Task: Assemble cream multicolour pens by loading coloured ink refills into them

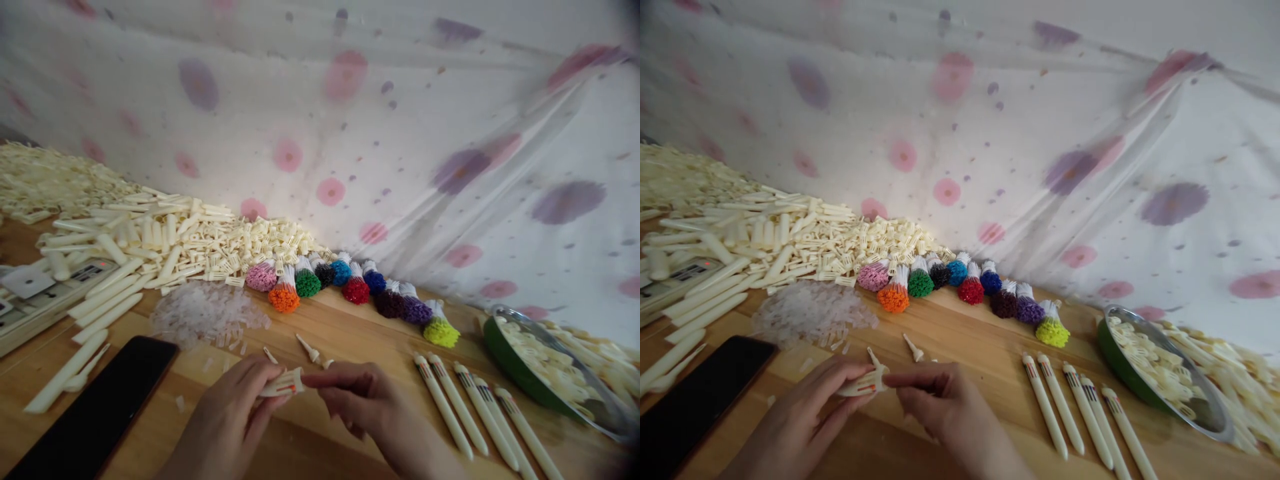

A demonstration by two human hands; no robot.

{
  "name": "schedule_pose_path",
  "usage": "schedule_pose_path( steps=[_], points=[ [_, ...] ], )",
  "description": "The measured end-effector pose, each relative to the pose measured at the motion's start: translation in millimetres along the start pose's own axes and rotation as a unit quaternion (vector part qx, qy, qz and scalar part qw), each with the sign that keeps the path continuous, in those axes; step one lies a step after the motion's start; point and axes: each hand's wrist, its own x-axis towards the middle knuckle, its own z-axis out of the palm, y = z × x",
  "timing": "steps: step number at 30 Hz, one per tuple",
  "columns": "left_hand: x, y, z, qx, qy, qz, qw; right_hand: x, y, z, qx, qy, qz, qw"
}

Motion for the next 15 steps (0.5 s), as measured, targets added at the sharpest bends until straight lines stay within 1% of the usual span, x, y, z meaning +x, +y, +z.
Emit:
schedule_pose_path(
  steps=[2, 4, 6, 7, 9, 11, 13, 15],
  points=[
    [2, 0, -0.4, -0.024, -0.002, -0.051, 0.998, 2, 0, -5, -0.011, 0.029, -0.011, 0.999],
    [5, -1, -1.7, -0.067, -0.008, -0.112, 0.991, 8, 2, -11, -0.034, 0.058, -0.041, 0.997],
    [7, -2, -3.6, -0.105, -0.001, -0.166, 0.981, 20, 7, -19, -0.069, 0.108, -0.072, 0.989],
    [8, -3, -4.4, -0.115, 0.007, -0.184, 0.976, 28, 10, -24, -0.094, 0.146, -0.088, 0.981],
    [10, -6, -5.6, -0.118, 0.027, -0.205, 0.971, 48, 16, -33, -0.125, 0.200, -0.107, 0.966],
    [12, -8, -5.6, -0.116, 0.048, -0.209, 0.970, 70, 18, -41, -0.161, 0.234, -0.117, 0.952],
    [12, -10, -3.9, -0.123, 0.059, -0.207, 0.969, 92, 14, -46, -0.209, 0.259, -0.119, 0.935],
    [12, -12, -0.9, -0.137, 0.072, -0.207, 0.966, 113, 5, -47, -0.260, 0.277, -0.111, 0.919]
  ],
)
